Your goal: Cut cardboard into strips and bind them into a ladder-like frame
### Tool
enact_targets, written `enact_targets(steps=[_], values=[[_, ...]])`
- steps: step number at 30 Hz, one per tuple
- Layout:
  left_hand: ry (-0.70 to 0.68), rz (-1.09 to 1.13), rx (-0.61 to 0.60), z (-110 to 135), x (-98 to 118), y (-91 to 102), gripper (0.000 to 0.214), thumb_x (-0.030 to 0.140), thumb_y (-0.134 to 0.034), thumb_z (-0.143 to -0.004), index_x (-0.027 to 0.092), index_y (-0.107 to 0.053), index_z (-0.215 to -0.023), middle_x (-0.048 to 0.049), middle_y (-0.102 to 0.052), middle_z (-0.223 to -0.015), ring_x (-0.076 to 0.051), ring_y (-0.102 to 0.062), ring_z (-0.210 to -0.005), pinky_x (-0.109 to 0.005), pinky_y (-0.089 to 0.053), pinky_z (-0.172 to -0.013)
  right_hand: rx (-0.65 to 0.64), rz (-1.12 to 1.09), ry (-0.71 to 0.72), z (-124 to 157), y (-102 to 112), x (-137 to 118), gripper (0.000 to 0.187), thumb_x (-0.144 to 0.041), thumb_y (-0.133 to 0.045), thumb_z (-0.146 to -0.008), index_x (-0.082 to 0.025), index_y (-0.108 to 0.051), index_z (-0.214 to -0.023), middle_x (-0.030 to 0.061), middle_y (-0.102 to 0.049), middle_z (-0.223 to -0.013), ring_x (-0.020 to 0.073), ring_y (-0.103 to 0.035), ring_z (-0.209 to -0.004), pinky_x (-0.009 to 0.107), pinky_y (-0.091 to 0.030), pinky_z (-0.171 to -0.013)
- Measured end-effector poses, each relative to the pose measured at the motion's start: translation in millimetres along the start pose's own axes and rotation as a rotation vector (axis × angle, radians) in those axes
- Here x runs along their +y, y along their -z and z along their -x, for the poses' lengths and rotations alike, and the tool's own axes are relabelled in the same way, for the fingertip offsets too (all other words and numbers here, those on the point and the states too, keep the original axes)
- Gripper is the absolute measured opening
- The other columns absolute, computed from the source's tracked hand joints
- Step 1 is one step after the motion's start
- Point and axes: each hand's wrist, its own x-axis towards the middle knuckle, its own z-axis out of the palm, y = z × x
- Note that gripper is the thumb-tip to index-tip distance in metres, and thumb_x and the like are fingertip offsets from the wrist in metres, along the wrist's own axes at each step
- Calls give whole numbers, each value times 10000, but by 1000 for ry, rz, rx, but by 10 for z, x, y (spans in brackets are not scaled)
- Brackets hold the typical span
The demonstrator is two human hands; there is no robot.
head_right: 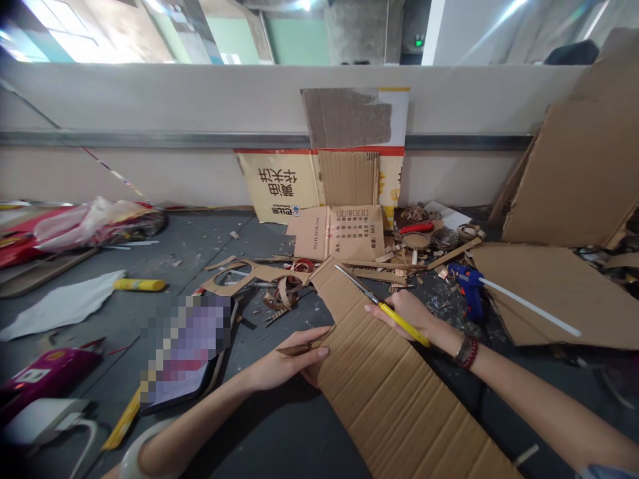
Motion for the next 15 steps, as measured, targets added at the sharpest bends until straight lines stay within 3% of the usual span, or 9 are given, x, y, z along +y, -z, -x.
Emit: enact_targets(steps=[7,15], values=[[-3,14,-15,-23,-41,-14,488,378,-654,-711,217,-577,-1165,-70,-594,-1161,-255,-560,-997,-354,-529,-748,-63,-26,3,-37,54,18,567,-602,-363,-817,-149,-489,-502,-48,-331,-455,63,-274,-431,212,-207,-438],[-57,-99,-66,-1,-108,-67,534,414,-623,-731,168,-548,-1199,-87,-618,-1123,-256,-547,-1027,-404,-462,-879,-211,-17,-39,-124,135,-9,632,-643,-284,-822,-151,-491,-484,-18,-435,-438,79,-382,-412,211,-275,-452]])
